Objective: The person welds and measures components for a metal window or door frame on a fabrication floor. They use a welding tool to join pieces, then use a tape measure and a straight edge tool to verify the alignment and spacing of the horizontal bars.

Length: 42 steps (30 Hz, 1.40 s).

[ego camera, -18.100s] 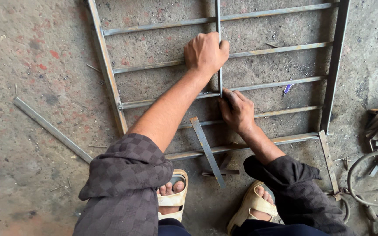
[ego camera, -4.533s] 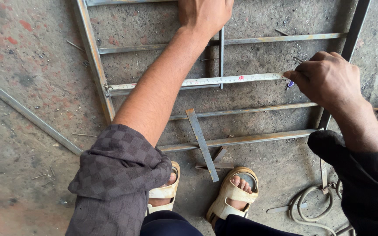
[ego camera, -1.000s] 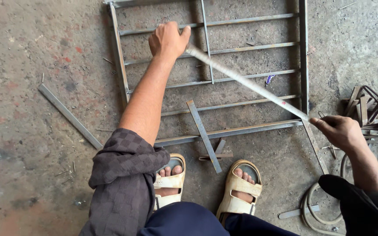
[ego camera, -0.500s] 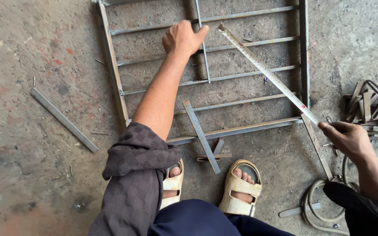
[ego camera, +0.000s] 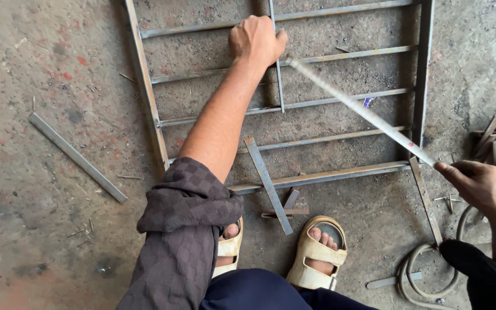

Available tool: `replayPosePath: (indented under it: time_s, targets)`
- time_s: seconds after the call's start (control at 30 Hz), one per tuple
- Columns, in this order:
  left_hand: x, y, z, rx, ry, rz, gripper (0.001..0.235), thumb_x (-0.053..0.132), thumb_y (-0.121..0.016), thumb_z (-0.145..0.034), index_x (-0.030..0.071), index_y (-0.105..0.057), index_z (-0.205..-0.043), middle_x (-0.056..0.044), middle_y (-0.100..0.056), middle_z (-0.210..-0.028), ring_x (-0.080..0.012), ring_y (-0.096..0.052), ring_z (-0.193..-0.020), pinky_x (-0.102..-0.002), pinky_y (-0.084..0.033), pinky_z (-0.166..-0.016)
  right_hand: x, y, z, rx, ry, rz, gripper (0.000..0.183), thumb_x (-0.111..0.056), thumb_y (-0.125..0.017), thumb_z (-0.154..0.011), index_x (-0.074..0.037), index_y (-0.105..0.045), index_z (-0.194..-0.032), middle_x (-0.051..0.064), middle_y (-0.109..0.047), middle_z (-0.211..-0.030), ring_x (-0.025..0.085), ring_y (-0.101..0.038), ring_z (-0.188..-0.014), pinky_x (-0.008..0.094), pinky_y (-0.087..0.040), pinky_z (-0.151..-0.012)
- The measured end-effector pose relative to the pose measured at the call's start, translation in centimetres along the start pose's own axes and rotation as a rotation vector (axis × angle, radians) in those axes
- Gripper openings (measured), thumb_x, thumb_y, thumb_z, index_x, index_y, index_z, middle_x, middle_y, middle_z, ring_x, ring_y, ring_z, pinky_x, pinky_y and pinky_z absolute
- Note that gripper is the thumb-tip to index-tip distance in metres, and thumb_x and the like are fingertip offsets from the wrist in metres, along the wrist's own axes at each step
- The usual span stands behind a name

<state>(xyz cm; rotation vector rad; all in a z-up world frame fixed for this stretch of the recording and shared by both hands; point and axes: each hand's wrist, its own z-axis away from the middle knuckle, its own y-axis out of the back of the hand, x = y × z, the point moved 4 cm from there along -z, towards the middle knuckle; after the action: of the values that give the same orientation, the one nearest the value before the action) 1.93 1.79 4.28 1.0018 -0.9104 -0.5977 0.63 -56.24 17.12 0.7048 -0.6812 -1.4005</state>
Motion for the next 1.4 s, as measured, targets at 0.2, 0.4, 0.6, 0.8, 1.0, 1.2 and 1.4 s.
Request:
replayPosePath:
  time_s: [0.2,0.4,0.6,0.8,1.0,1.2,1.4]
  targets:
    - [0.5,0.0,0.6,0.303,-0.184,0.039,0.032,0.035,-0.068,-0.084,0.008,-0.075,-0.068,-0.016,-0.072,-0.067,-0.0273,-0.070,-0.055,-0.044,-0.054,-0.052,-5.3,-6.8,6.5,-0.524,-0.468,-0.603,0.057,-0.048,-0.055,-0.097,-0.003,-0.070,-0.129,0.018,-0.076,-0.090,0.029,-0.072,-0.071,0.044,-0.062,-0.058]
    - [0.3,-0.9,0.7,0.096,-0.081,0.103,0.030,0.024,-0.062,-0.091,0.008,-0.073,-0.068,-0.009,-0.067,-0.059,-0.0182,-0.060,-0.046,-0.039,-0.049,-0.046,-16.9,-10.5,9.0,-0.638,-0.409,-0.871,0.053,-0.044,-0.058,-0.097,0.004,-0.068,-0.116,0.017,-0.071,-0.091,0.026,-0.073,-0.073,0.045,-0.060,-0.050]
    - [0.3,-1.0,0.6,0.045,-0.058,0.129,0.028,0.021,-0.061,-0.091,0.008,-0.073,-0.070,-0.007,-0.064,-0.057,-0.0144,-0.055,-0.042,-0.034,-0.045,-0.041,-22.5,-12.0,8.1,-0.644,-0.344,-0.968,0.047,-0.043,-0.059,-0.096,0.002,-0.067,-0.111,0.012,-0.067,-0.086,0.025,-0.071,-0.068,0.043,-0.058,-0.044]
    - [0.3,-0.6,0.7,0.060,-0.064,0.156,0.025,0.022,-0.061,-0.091,0.007,-0.074,-0.075,-0.009,-0.068,-0.060,-0.0161,-0.059,-0.043,-0.036,-0.047,-0.042,-23.4,-12.8,7.8,-0.633,-0.314,-0.938,0.047,-0.042,-0.059,-0.098,0.004,-0.067,-0.107,0.010,-0.064,-0.078,0.022,-0.070,-0.063,0.040,-0.058,-0.042]
    - [0.2,-0.4,0.9,0.107,-0.082,0.135,0.027,0.026,-0.062,-0.089,0.007,-0.075,-0.076,-0.012,-0.071,-0.064,-0.0208,-0.066,-0.049,-0.040,-0.052,-0.048,-23.4,-13.1,7.8,-0.642,-0.311,-0.931,0.048,-0.042,-0.059,-0.099,0.005,-0.068,-0.106,0.011,-0.065,-0.073,0.022,-0.069,-0.058,0.040,-0.057,-0.041]
    - [0.4,0.2,1.1,0.102,-0.062,0.120,0.028,0.027,-0.062,-0.089,0.007,-0.075,-0.075,-0.014,-0.072,-0.066,-0.0229,-0.067,-0.051,-0.042,-0.053,-0.049,-24.6,-12.1,7.5,-0.693,-0.384,-0.826,0.046,-0.042,-0.061,-0.096,0.001,-0.069,-0.111,0.012,-0.067,-0.075,0.023,-0.068,-0.057,0.042,-0.057,-0.040]
    - [0.3,-0.4,0.7,0.054,-0.050,0.115,0.030,0.027,-0.060,-0.093,0.006,-0.074,-0.076,-0.012,-0.071,-0.065,-0.0217,-0.067,-0.050,-0.040,-0.053,-0.047,-25.6,-10.6,6.9,-0.748,-0.404,-0.697,0.049,-0.042,-0.063,-0.096,0.003,-0.067,-0.117,0.016,-0.067,-0.080,0.026,-0.072,-0.060,0.044,-0.058,-0.040]
